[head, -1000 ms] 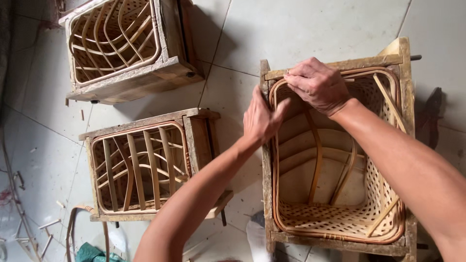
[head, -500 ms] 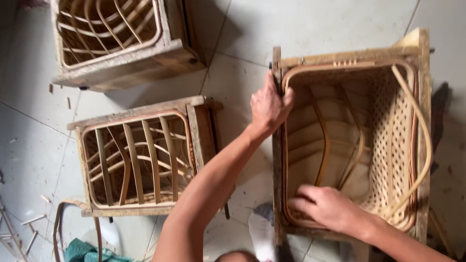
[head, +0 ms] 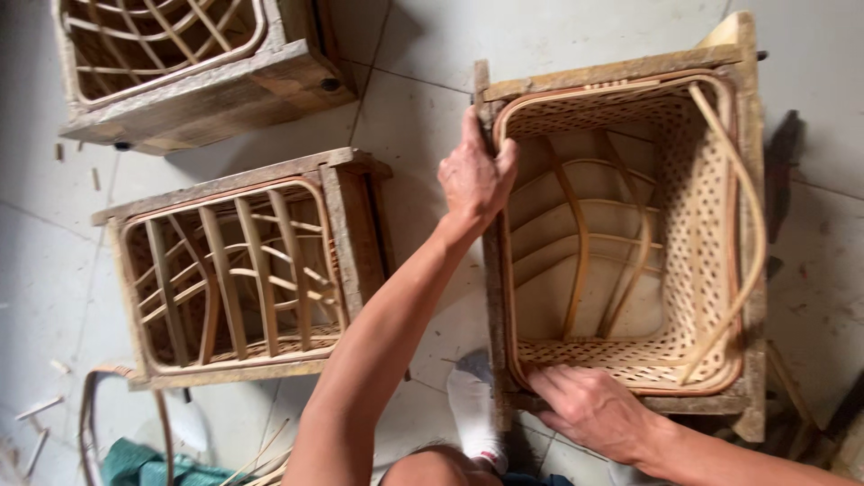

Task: The person weaves a rectangular basket using thin wooden strips. They bend and insert strips into a wooden mold, then use a hammer and pliers to secure the edges and trim excess material.

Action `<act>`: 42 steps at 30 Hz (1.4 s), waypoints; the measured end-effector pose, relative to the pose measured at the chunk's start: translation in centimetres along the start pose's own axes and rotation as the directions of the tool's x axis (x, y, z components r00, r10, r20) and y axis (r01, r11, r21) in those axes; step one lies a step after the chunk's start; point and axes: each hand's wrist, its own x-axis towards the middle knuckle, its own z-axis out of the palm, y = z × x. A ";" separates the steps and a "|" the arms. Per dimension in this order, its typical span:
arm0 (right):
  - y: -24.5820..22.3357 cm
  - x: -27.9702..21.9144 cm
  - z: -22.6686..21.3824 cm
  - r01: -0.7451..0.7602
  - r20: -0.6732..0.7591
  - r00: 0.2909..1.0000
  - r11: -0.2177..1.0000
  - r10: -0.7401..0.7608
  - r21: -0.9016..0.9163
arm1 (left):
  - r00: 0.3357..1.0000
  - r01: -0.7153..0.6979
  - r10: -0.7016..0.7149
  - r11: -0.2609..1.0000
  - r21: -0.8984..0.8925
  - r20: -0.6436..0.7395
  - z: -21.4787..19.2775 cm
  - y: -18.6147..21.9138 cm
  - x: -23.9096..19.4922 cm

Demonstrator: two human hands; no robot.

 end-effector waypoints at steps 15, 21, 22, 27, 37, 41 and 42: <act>1.6 0.5 -4.9 -0.287 -0.153 0.947 0.958 0.281 -0.018 | 1.000 -0.001 0.000 0.999 0.043 0.013 1.5 -0.4 0.3; 3.2 -0.8 -1.5 -0.320 0.001 0.947 0.941 0.322 -0.107 | 0.990 -0.121 0.120 0.993 -0.001 -0.077 0.9 -0.6 -0.6; 3.0 -0.6 -2.7 -0.247 -0.108 0.966 0.963 0.236 -0.109 | 0.986 -0.142 0.140 0.990 -0.023 -0.086 0.6 -0.3 -0.5; 1.6 -1.4 -11.1 -0.039 -0.565 0.825 0.999 0.027 -0.009 | 0.999 -0.037 0.037 0.998 0.042 -0.002 0.8 -0.6 0.0; 3.5 -15.2 -12.2 -0.250 -0.069 0.968 0.961 0.243 -0.117 | 0.999 -0.042 0.043 0.999 0.025 -0.018 0.9 -0.8 -0.3; 5.7 -14.0 -9.4 -0.368 0.190 0.907 0.926 0.377 -0.081 | 1.000 0.022 -0.023 0.999 0.040 0.014 0.6 -0.6 0.1; 6.4 -13.3 -9.3 -0.431 0.324 0.839 0.898 0.437 -0.094 | 1.000 0.015 -0.015 0.998 0.065 0.007 0.5 -0.8 0.3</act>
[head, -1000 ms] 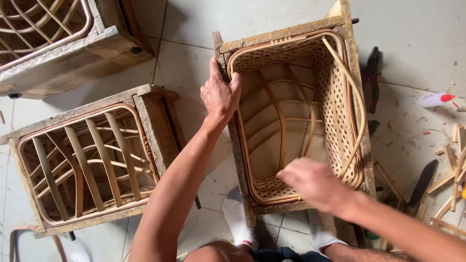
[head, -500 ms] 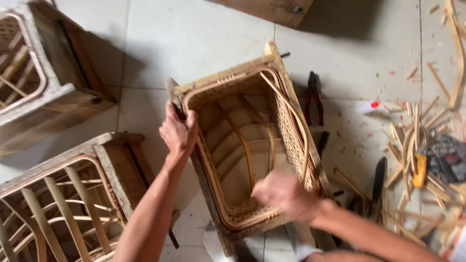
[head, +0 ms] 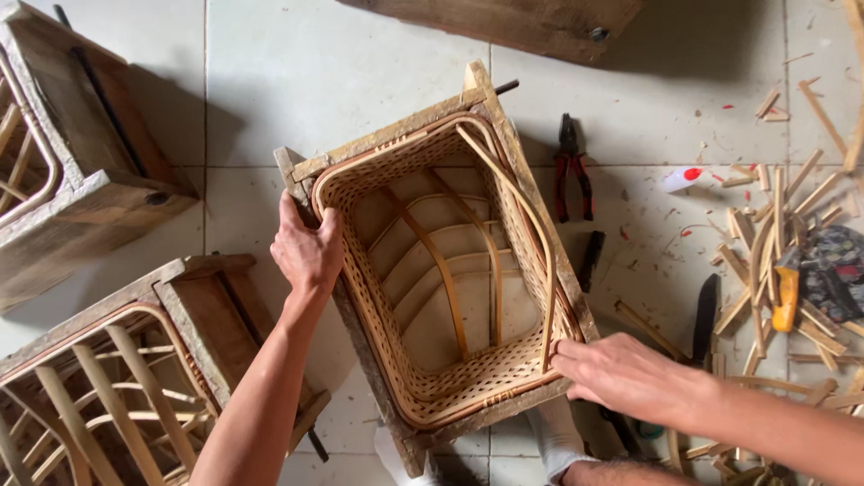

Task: The person weaves a rectangular basket using thin wooden strips. They bend and insert strips into a wooden mold, then use a hammer and pliers to secure the edges and trim excess material.

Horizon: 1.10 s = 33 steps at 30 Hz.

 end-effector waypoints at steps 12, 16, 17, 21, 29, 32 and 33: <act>-0.2 -1.2 0.3 0.070 -0.172 0.984 0.990 -0.048 0.122 | 0.995 0.093 -0.091 0.995 -0.036 0.051 0.1 1.0 -0.5; 1.0 -2.0 -0.1 0.330 -0.379 0.885 0.938 -0.269 0.104 | 0.998 0.067 -0.065 0.994 -0.087 0.025 -0.2 1.1 -0.6; 1.5 -2.2 -1.1 0.310 -0.453 0.834 0.947 -0.315 -0.087 | 0.999 0.049 -0.049 0.995 -0.090 0.005 -0.1 1.1 -0.5; 3.4 -0.9 -7.8 0.034 -0.705 0.692 0.982 -0.157 -0.185 | 0.996 0.087 -0.086 0.994 -0.066 0.016 -0.1 0.8 -0.9; 4.2 18.0 -20.0 -0.062 -0.762 0.542 0.888 -0.353 -0.456 | 0.979 0.173 -0.163 0.982 -0.079 0.121 -0.6 1.1 -0.8; 4.2 20.3 -21.1 -0.061 -0.759 0.580 0.913 -0.295 -0.402 | 0.994 0.094 -0.089 0.992 -0.089 0.060 -0.2 1.2 -0.4; 4.2 20.3 -21.1 -0.076 -0.763 0.587 0.920 -0.270 -0.384 | 0.995 0.080 -0.075 0.993 -0.091 0.060 -0.2 1.1 -0.5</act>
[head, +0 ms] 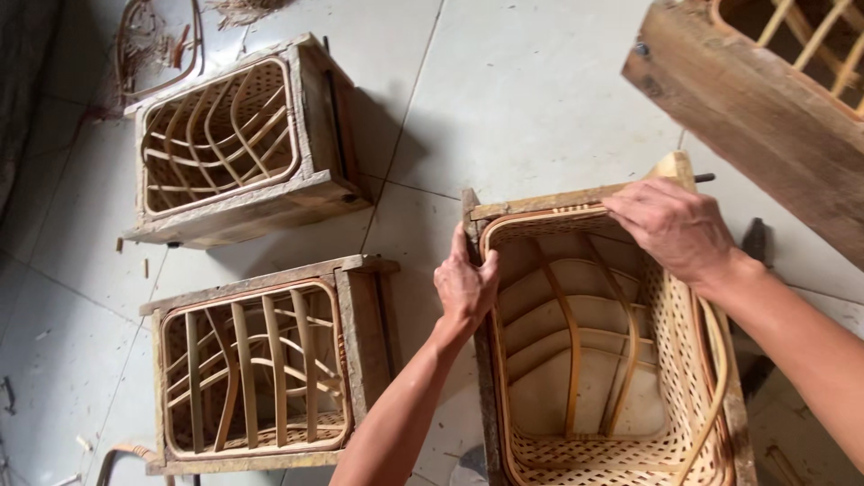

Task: The person weaves a rectangular basket using thin wooden strips. They bend and insert strips into a wooden mold, then use a hammer and pliers to secure the edges and trim excess material.

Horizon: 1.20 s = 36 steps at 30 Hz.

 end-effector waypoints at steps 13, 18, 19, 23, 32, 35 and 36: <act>-0.3 -0.5 1.2 0.010 -0.118 0.993 1.000 -0.013 -0.025 | 0.987 -0.143 0.144 0.990 0.021 -0.073 -1.3 0.6 -0.6; -0.6 -0.1 0.7 -0.009 -0.132 0.991 1.000 0.008 -0.012 | 0.788 -0.401 0.511 0.849 0.344 -0.343 -2.3 3.2 -0.1; -0.5 -0.3 0.9 -0.014 -0.127 0.992 1.000 0.012 -0.016 | 0.471 -0.518 0.752 0.658 0.547 -0.460 -1.8 3.7 0.1; 0.1 -0.6 2.1 0.015 -0.161 0.987 1.000 -0.018 -0.018 | 0.641 -0.744 0.767 0.621 0.247 0.004 2.0 5.5 1.8; 0.7 -0.9 2.6 0.005 -0.168 0.986 1.000 -0.006 -0.010 | 0.518 -0.831 0.854 0.514 0.211 -0.038 3.3 4.5 3.2; -0.2 -0.3 1.9 -0.002 -0.170 0.985 1.000 0.001 -0.006 | 0.476 -0.853 0.878 0.472 0.222 -0.040 2.4 5.6 2.9; -0.6 -0.1 1.5 -0.011 -0.164 0.986 1.000 0.011 0.000 | 0.466 -0.857 0.885 0.458 0.237 -0.027 2.0 6.0 2.8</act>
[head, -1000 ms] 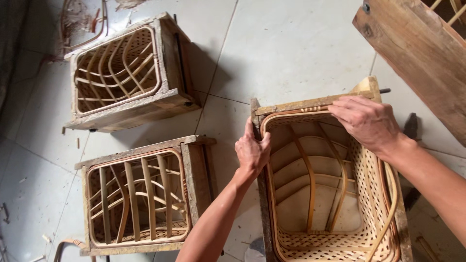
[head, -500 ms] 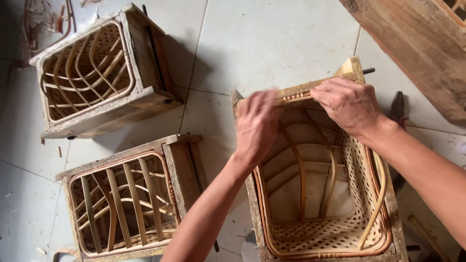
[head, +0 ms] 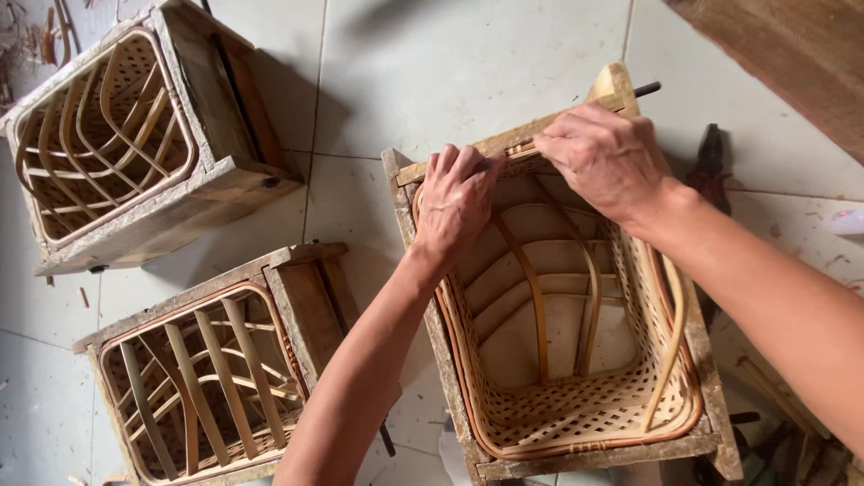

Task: The person weaves a rectangular basket using thin wooden strips. They bend and insert strips into a wooden mold, then use a hammer and pliers to secure the edges and trim excess material.

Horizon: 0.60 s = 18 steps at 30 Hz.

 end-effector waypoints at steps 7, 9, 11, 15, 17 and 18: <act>2.5 -4.0 -13.0 -0.041 -0.209 0.975 0.984 0.077 0.172 | 0.994 -0.035 0.030 0.998 0.050 0.105 -0.9 -0.1 0.0; 4.5 -9.0 -20.2 -0.241 -0.184 0.955 0.970 0.231 -0.031 | 0.995 -0.062 0.050 0.989 0.131 0.088 0.0 -0.6 -0.6; 6.1 -15.4 -25.2 -0.494 -0.100 0.868 0.867 0.486 -0.070 | 0.994 -0.087 0.072 0.976 0.198 0.081 0.4 -1.2 -0.9; 7.2 -28.8 -26.5 -0.872 0.146 0.408 0.432 0.901 -0.229 | 0.998 -0.056 0.052 0.990 0.131 0.027 1.2 -2.6 -1.5; 6.6 -34.0 -24.2 -0.850 0.293 -0.006 0.149 0.956 -0.505 | 0.998 -0.032 0.021 0.981 0.193 0.062 2.4 -3.5 -2.0; 5.9 -36.1 -22.7 -0.865 0.353 -0.071 0.118 0.933 -0.487 | 0.998 -0.041 0.031 0.982 0.182 0.054 2.5 -4.0 -2.5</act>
